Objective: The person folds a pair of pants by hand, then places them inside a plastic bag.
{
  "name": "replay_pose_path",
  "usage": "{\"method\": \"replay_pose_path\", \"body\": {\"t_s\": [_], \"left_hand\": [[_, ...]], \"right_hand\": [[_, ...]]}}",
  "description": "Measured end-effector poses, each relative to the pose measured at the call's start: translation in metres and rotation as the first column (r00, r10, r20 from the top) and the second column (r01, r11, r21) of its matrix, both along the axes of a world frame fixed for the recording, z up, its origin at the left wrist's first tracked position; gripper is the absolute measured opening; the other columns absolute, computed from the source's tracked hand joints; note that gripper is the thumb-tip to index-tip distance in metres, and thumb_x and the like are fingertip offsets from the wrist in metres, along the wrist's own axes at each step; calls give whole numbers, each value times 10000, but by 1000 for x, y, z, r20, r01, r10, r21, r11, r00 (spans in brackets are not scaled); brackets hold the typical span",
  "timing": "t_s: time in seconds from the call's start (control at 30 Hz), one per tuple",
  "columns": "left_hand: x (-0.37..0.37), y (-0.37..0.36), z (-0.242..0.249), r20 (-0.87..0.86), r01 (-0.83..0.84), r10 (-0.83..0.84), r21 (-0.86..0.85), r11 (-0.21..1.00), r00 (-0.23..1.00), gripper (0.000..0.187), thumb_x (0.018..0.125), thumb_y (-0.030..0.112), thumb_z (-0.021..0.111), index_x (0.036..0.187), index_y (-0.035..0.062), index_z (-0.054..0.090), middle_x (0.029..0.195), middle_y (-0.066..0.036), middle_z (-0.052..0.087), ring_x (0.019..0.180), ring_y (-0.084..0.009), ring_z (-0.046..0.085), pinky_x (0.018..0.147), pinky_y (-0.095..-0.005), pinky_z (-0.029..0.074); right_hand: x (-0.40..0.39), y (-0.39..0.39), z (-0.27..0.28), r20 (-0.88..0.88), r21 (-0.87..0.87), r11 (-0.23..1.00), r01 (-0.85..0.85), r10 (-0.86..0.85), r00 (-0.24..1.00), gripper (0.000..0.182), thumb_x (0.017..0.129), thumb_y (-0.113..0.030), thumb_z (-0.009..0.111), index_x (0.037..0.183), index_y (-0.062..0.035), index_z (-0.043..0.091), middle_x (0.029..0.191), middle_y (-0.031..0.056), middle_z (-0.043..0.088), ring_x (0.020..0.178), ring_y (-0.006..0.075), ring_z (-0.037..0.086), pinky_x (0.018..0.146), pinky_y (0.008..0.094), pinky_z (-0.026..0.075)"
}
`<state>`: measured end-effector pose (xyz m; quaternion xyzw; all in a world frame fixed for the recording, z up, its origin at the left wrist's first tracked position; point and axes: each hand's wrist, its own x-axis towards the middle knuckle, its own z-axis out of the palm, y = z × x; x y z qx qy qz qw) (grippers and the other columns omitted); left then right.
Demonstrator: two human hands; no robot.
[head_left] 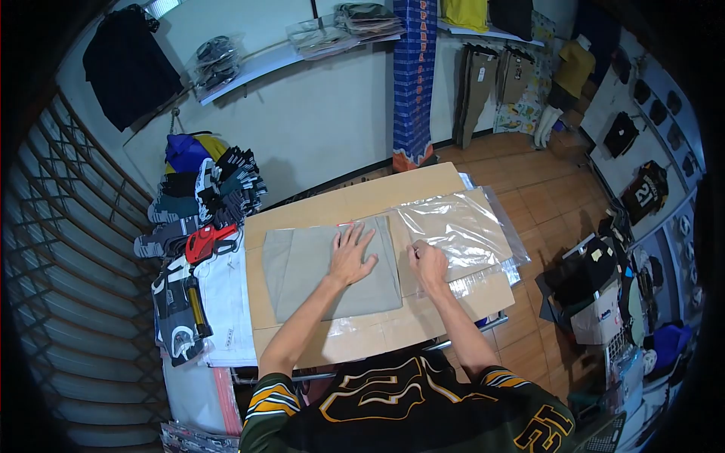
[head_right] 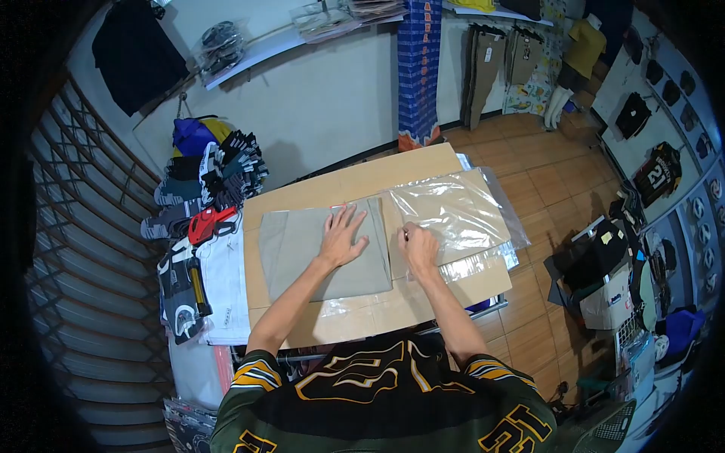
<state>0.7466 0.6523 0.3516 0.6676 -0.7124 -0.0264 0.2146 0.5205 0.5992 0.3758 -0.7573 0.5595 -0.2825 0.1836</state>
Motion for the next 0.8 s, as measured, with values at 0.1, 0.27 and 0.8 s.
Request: {"method": "replay_pose_path", "body": {"t_s": [0.1, 0.27, 0.8], "left_hand": [[-6, -3, 1, -8, 61, -61, 8, 998, 998, 701, 843, 427, 637, 1485, 194, 481, 1569, -162, 380, 1482, -374, 276, 1181, -612, 181], [-21, -9, 4, -44, 156, -155, 26, 987, 987, 696, 838, 429, 647, 1479, 204, 491, 1567, -147, 386, 1481, -372, 277, 1189, -611, 174], [-45, -53, 1, -37, 128, -131, -86, 988, 991, 615, 847, 371, 652, 1428, 195, 556, 1555, -193, 333, 1444, -398, 271, 1160, -568, 213]], "right_hand": [[-2, -1, 8, 64, 4, 1000, 25, -25, 998, 218, 898, -268, 678, 871, -58, 729, 746, 201, 696, 725, 429, 681, 661, 499, 531], [-3, -5, 9, 123, -43, 997, 60, -54, 991, 229, 897, -274, 680, 854, -56, 737, 746, 184, 706, 708, 404, 695, 652, 470, 544], [-17, 33, 5, 147, -116, 993, 12, 5, 989, 135, 854, -178, 721, 853, -43, 708, 775, 149, 701, 687, 374, 681, 618, 456, 528]]}}
